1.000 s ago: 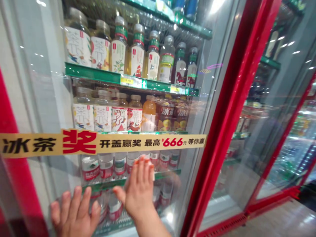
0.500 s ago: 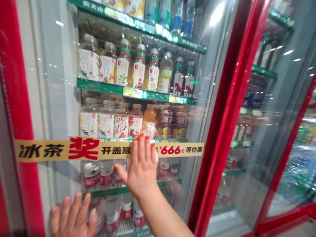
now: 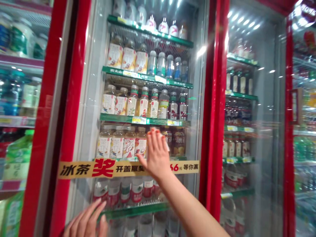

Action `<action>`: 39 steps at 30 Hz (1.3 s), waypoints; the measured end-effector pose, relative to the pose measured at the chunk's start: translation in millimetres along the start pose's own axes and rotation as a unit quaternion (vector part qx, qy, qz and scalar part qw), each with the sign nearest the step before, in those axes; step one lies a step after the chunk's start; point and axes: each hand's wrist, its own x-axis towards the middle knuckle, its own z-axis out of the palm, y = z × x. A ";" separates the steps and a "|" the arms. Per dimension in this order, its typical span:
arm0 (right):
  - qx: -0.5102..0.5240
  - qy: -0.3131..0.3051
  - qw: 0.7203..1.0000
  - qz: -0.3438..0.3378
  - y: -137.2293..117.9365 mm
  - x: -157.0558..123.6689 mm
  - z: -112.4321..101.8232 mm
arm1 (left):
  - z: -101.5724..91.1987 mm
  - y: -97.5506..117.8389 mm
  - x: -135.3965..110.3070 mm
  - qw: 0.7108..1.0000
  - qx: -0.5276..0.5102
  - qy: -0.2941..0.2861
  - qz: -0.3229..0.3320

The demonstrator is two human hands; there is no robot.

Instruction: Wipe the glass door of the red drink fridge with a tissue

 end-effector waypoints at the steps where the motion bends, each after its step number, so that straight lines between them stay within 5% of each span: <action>1: 0.006 -0.022 0.996 -0.088 -10.9 -7.4 1.2 | -3.6 0.2 25.0 1.000 -0.006 0.003 0.015; 3: 0.000 -0.044 0.980 -0.194 -3.3 -28.4 -3.6 | -6.9 -0.6 77.3 0.999 -0.017 0.025 0.030; 4: -0.010 -0.044 0.981 -0.190 14.7 -36.2 -9.4 | -6.1 -2.1 101.9 0.999 -0.028 0.023 0.029; 8: -0.050 0.026 0.993 0.105 108.2 -8.0 -34.7 | 10.8 -14.1 165.1 0.998 -0.058 -0.015 -0.002; 11: -0.051 0.072 0.971 0.220 103.7 47.8 -31.5 | 26.6 -21.5 173.6 0.998 -0.048 -0.032 -0.007; 13: -0.046 0.063 0.983 0.166 59.7 68.3 -19.9 | 32.0 -23.7 170.3 0.999 -0.038 -0.038 -0.010; 16: -0.023 -0.009 0.995 -0.094 3.0 56.7 -8.3 | 31.9 -24.0 165.6 0.999 -0.013 -0.037 -0.004; 18: -0.018 -0.055 0.976 -0.210 9.6 36.6 -14.7 | 30.2 -23.7 165.1 0.999 -0.001 -0.034 0.001; 19: -0.022 -0.067 0.976 -0.205 27.4 29.8 -22.2 | 29.8 -23.4 165.5 0.999 0.002 -0.034 0.001; 23: -0.055 -0.020 0.994 0.097 120.7 51.9 -55.4 | 31.0 -22.3 166.5 0.999 0.002 -0.033 0.000; 26: -0.068 0.029 0.975 0.211 118.7 90.9 -51.8 | 32.3 -22.4 165.3 1.000 0.003 -0.029 0.002; 28: -0.066 0.029 0.986 0.151 77.4 96.6 -35.8 | 32.3 -23.3 164.2 1.000 0.000 -0.029 0.002; 30: -0.053 -0.002 0.999 -0.012 35.7 79.9 -21.4 | 31.8 -24.2 163.6 0.999 -0.004 -0.033 0.003; 32: -0.037 -0.048 0.985 -0.164 23.3 54.6 -19.7 | 31.0 -24.3 163.9 0.999 -0.004 -0.037 0.003; 33: -0.032 -0.064 0.980 -0.184 32.1 45.9 -24.6 | 30.6 -23.9 164.4 0.999 -0.003 -0.036 0.002; 36: -0.035 -0.035 0.999 -0.005 98.3 62.0 -49.3 | 29.6 -22.0 166.6 0.999 0.009 -0.037 0.005; 39: -0.038 0.046 0.970 0.235 138.2 136.1 -60.0 | 30.0 -21.1 168.1 0.999 0.026 -0.033 0.017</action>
